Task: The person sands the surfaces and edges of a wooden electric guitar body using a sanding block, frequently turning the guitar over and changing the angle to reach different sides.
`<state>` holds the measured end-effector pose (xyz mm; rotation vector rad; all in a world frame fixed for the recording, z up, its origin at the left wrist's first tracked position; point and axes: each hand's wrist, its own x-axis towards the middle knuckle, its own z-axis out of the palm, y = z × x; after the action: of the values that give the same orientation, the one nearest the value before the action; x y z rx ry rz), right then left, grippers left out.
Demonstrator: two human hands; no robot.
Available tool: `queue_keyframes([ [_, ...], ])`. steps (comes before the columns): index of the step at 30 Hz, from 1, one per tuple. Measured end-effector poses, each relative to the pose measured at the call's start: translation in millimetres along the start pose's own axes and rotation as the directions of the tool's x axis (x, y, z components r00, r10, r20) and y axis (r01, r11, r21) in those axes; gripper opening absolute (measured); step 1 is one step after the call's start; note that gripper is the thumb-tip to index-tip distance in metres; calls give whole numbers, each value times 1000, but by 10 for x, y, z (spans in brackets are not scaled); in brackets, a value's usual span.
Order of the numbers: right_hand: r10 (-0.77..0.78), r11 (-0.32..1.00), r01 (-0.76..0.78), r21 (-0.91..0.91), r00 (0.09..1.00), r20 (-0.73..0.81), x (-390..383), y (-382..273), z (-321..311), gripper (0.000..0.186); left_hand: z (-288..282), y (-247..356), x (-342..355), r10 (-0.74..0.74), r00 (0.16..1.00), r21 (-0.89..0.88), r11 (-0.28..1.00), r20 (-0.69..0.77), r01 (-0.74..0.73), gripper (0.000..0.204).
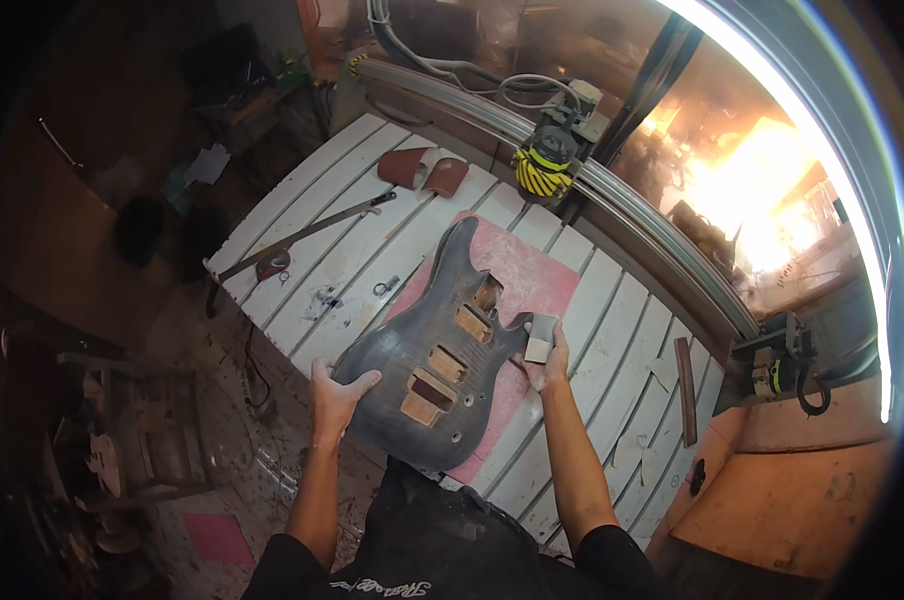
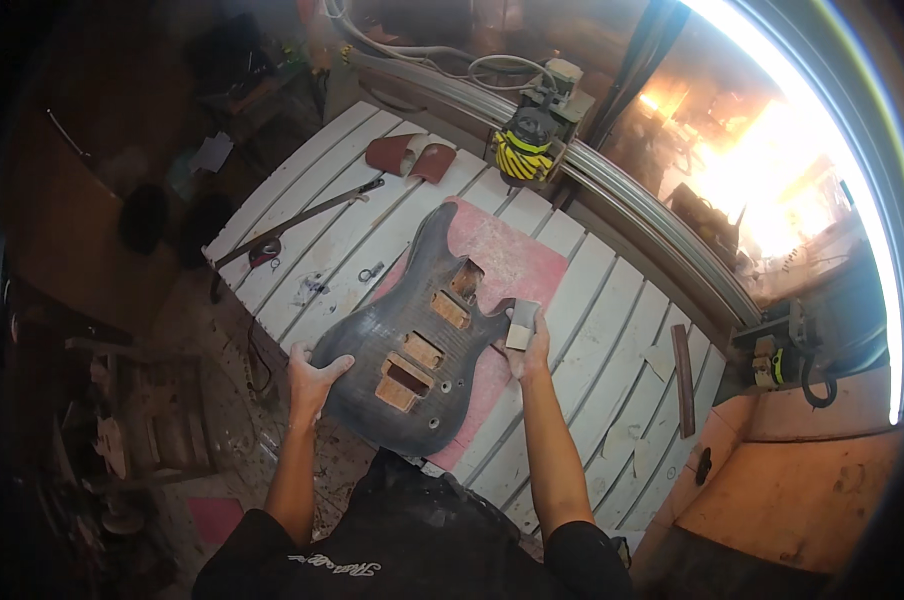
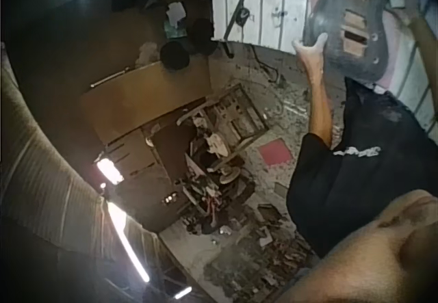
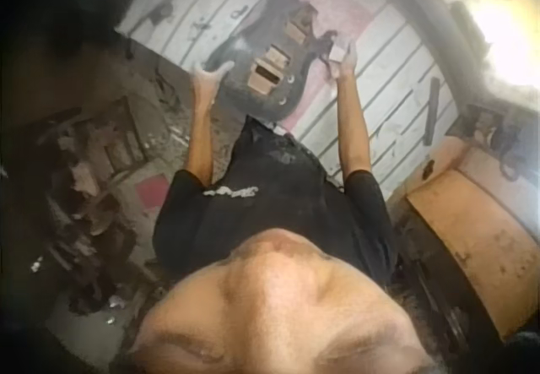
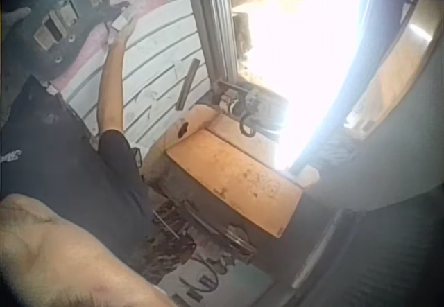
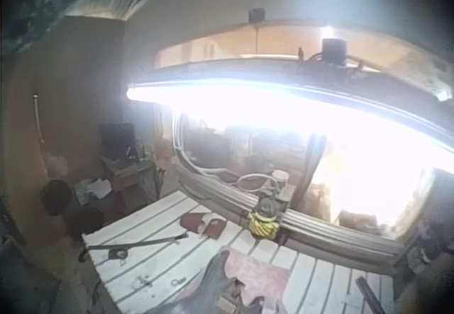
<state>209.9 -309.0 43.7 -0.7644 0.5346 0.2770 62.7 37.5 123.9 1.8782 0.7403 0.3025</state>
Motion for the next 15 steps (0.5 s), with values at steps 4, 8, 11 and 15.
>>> queue_keyframes([
  [4,3,998,-2,67,1000,-16,-3,21,-235,59,27,214,-58,32,991,-271,963,130,5,65],
  [8,41,997,-39,65,998,-38,-201,146,-412,61,-67,550,-167,281,959,-198,942,28,-270,58],
  [11,67,996,-66,-55,998,16,-480,233,-697,63,-149,992,-384,401,913,-160,908,77,-386,56],
  [15,-44,886,12,-463,997,-58,-919,474,-933,59,-223,1209,-459,444,889,-27,895,109,-444,54],
])
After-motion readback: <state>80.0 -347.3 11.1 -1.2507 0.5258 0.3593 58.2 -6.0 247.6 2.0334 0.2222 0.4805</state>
